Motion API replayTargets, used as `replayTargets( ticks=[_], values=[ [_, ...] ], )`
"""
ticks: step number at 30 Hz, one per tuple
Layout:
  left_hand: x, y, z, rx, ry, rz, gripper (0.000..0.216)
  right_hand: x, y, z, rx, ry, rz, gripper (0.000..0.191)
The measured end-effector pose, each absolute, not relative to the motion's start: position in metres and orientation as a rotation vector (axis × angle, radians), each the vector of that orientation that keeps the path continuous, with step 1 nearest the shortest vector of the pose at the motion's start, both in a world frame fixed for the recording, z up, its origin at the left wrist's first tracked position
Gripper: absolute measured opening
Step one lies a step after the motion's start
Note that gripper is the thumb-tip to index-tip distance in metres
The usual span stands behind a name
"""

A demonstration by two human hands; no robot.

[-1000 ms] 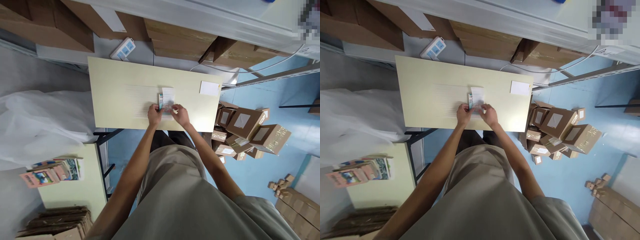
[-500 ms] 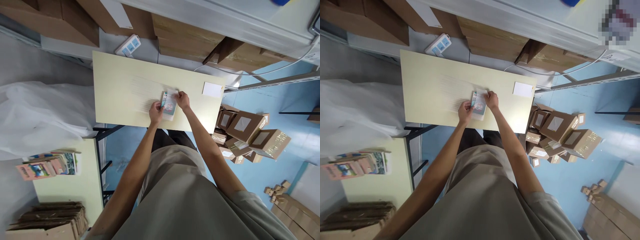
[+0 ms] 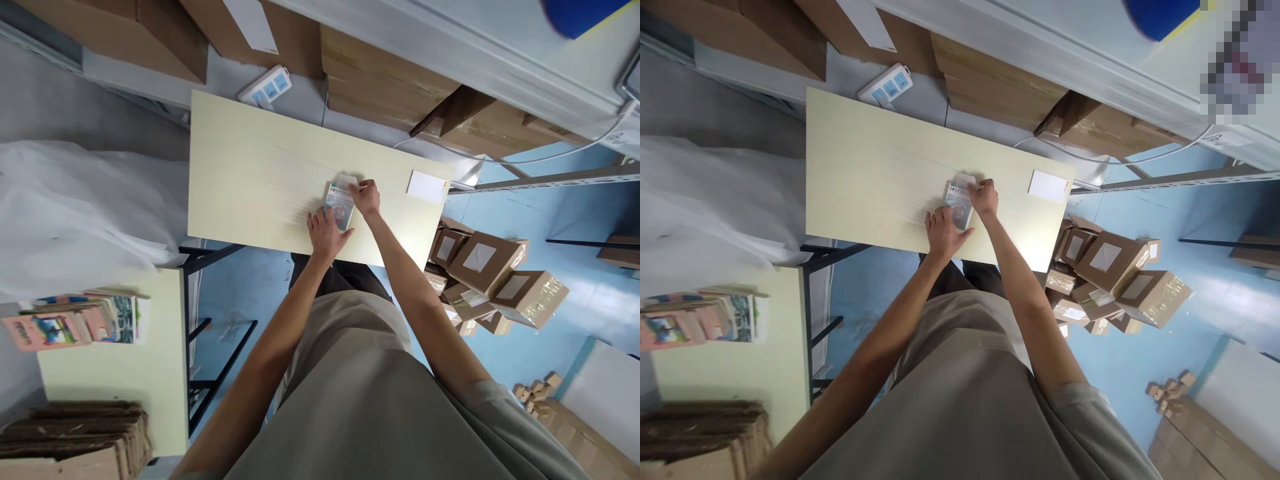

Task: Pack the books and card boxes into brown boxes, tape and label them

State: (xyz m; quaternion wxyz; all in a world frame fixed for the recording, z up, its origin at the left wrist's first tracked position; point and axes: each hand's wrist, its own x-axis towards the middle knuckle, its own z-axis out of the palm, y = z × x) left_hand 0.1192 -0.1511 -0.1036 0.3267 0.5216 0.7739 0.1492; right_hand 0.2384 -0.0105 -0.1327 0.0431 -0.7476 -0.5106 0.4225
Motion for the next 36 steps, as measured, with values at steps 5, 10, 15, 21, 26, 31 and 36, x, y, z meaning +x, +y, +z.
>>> replayTargets(
  ticks=[5, 10, 15, 21, 26, 31, 36],
  values=[
    [0.113, -0.154, -0.101, 1.355, 2.017, 0.444, 0.065, 0.243, -0.013, -0.109, -2.029, -2.04, 1.095, 0.054],
    [0.1, -0.155, -0.099, 1.336, 1.988, 0.516, 0.055, 0.249, -0.02, -0.068, -1.358, -2.751, 0.945, 0.056],
    [0.091, -0.157, -0.098, 1.28, 2.014, 0.573, 0.048, 0.241, -0.003, -0.063, -1.19, -2.934, 0.969, 0.053],
    [0.086, -0.167, -0.095, 1.094, 2.069, 0.603, 0.052, 0.216, 0.025, -0.075, -1.263, -2.926, 1.045, 0.038],
    [0.078, -0.173, -0.098, 0.968, 2.117, 0.584, 0.041, 0.201, 0.045, -0.085, -1.311, -2.94, 1.116, 0.037],
    [0.061, -0.17, -0.108, 0.809, 2.147, 0.473, 0.047, 0.19, 0.059, -0.102, -1.369, -2.925, 1.126, 0.027],
    [0.039, -0.163, -0.117, 0.747, 2.128, 0.345, 0.044, 0.168, 0.05, -0.115, -1.627, -2.817, 1.022, 0.012]
  ],
)
